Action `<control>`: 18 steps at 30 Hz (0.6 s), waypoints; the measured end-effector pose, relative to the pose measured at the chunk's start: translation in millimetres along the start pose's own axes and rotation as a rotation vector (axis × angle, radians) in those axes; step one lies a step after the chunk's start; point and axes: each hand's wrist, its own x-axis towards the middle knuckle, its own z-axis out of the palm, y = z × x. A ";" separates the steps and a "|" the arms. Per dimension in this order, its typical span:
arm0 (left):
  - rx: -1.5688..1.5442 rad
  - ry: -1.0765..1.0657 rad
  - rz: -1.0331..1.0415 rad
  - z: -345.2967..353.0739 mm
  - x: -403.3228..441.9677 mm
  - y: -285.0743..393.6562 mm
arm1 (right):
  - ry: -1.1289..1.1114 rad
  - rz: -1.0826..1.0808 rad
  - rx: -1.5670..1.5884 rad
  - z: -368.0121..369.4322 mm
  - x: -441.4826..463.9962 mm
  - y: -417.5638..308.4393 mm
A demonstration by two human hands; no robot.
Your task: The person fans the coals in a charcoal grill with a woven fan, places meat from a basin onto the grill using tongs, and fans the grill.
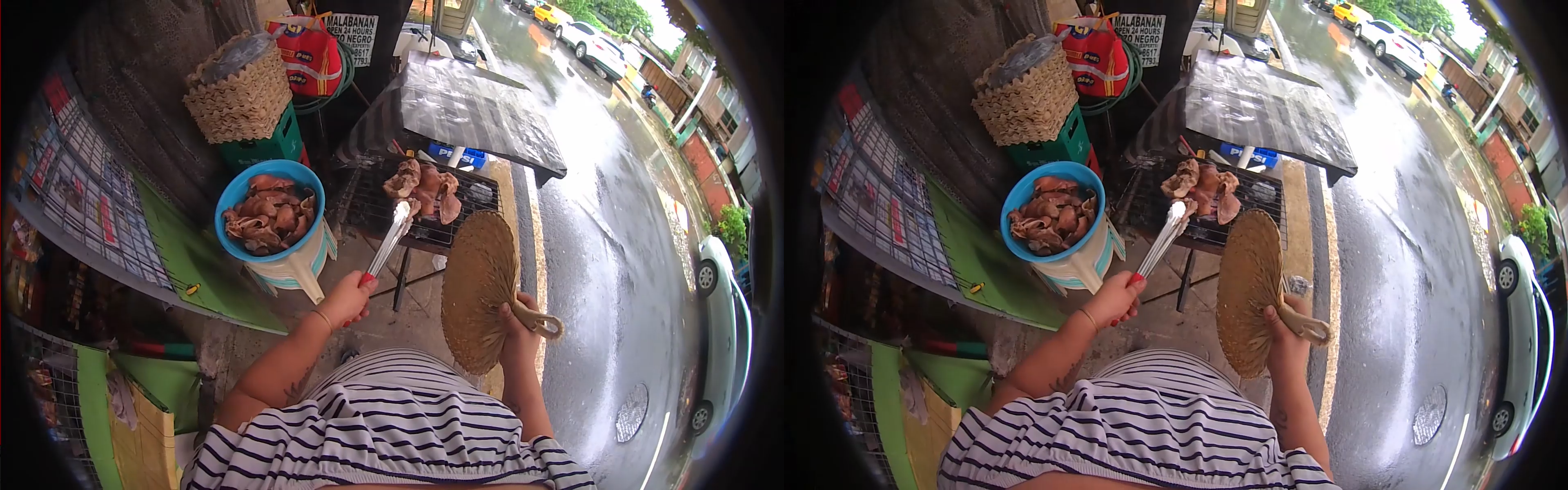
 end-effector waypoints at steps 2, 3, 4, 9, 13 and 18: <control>0.028 -0.006 -0.004 1.1 -1.4 0.0 | -0.010 0.015 0.044 5.2 -0.7 -6.1; 0.048 -0.008 -0.026 -0.9 -12.9 10.4 | -0.016 0.023 0.064 7.5 -0.6 -8.6; 0.073 -0.009 -0.019 -4.7 -17.9 10.5 | -0.017 0.023 0.071 9.9 -0.2 -9.3; 0.230 0.031 0.065 -34.6 -51.7 12.2 | -0.011 0.019 0.100 10.4 1.1 -5.2; 0.383 0.246 0.319 -58.3 -5.4 0.1 | 0.029 0.036 0.115 9.4 -1.6 -3.4; 0.428 0.319 0.281 -67.0 82.3 -4.6 | 0.008 0.048 0.136 9.0 -6.2 -13.3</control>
